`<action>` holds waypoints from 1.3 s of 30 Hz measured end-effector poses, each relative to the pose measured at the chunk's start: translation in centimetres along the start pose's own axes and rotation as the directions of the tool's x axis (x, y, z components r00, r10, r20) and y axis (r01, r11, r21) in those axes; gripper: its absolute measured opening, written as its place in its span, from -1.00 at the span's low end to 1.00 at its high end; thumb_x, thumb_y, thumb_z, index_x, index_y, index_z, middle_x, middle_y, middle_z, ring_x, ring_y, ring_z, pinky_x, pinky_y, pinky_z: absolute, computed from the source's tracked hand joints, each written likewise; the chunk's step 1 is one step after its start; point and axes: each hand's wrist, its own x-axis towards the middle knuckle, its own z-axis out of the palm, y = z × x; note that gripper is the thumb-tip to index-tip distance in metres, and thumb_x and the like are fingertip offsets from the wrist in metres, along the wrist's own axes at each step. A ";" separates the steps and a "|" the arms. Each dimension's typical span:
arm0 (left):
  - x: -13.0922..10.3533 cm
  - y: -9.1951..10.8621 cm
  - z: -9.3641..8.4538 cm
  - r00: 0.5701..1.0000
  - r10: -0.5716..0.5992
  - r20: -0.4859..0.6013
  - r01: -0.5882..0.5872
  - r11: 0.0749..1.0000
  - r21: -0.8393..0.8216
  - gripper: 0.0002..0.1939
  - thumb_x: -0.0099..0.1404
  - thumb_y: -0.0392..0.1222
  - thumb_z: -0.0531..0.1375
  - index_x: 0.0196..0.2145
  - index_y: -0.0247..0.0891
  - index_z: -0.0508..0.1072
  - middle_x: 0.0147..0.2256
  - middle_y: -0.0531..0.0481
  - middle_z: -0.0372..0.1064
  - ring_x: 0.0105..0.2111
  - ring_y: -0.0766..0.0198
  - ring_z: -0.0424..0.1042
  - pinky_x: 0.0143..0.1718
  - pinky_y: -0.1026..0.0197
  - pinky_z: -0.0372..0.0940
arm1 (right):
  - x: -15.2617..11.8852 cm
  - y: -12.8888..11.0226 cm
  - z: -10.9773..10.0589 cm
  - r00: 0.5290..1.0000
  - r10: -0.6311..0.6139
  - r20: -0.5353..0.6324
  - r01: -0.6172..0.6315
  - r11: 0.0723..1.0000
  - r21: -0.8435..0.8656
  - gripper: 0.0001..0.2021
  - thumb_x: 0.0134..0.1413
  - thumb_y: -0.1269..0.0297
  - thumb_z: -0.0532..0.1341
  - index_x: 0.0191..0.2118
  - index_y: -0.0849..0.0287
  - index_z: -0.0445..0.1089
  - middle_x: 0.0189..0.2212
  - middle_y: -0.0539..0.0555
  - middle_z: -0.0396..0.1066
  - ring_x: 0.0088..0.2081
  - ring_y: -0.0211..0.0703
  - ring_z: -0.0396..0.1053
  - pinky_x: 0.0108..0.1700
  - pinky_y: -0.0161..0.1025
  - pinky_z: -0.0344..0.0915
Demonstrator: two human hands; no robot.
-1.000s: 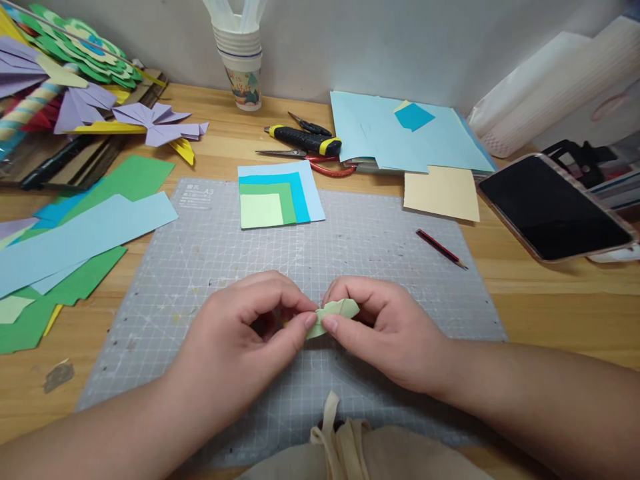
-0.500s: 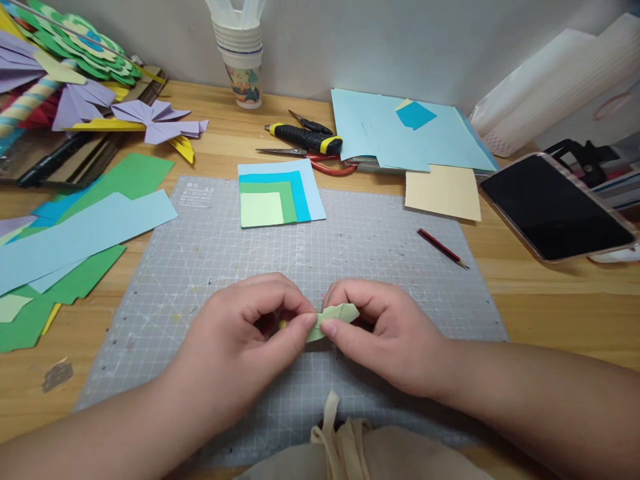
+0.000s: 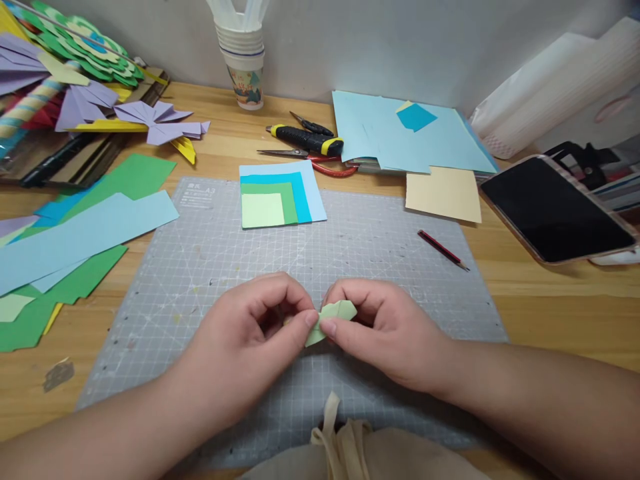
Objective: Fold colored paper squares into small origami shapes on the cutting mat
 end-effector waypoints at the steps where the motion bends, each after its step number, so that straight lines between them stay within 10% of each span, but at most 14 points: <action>1: 0.0 0.0 0.0 1.000 0.008 0.006 -0.008 1.000 0.016 -0.83 0.24 -0.19 0.12 -0.50 -0.23 0.38 -0.51 0.10 0.32 -0.47 0.35 0.29 -0.43 0.31 0.21 | 0.0 0.0 0.0 1.000 -0.004 0.008 0.004 1.000 -0.003 -0.81 0.05 0.30 0.23 -0.50 0.16 0.23 -0.59 -0.13 0.10 -0.54 -0.36 0.03 -0.52 -0.36 0.02; 22: 0.1 -0.1 0.3 0.998 -0.052 0.024 0.052 0.999 0.009 -0.85 0.22 -0.12 0.14 -0.45 -0.20 0.42 -0.52 0.10 0.31 -0.49 0.31 0.26 -0.48 0.26 0.18 | 0.2 0.5 -0.6 0.980 -0.118 -0.158 0.130 0.989 0.068 -0.80 0.16 0.26 0.22 -0.44 0.19 0.29 -0.59 -0.12 0.24 -0.58 -0.42 0.14 -0.52 -0.39 0.11; 39: 0.4 0.0 -0.3 0.995 -0.101 0.021 0.103 0.963 -0.250 -0.90 0.18 -0.22 0.23 -0.47 -0.24 0.42 -0.57 0.15 0.25 -0.55 0.43 0.20 -0.53 0.38 0.15 | 0.3 0.6 -0.4 0.992 -0.103 -0.074 0.102 0.995 -0.016 -0.88 0.08 0.26 0.26 -0.37 0.17 0.34 -0.52 -0.08 0.27 -0.51 -0.34 0.16 -0.47 -0.34 0.12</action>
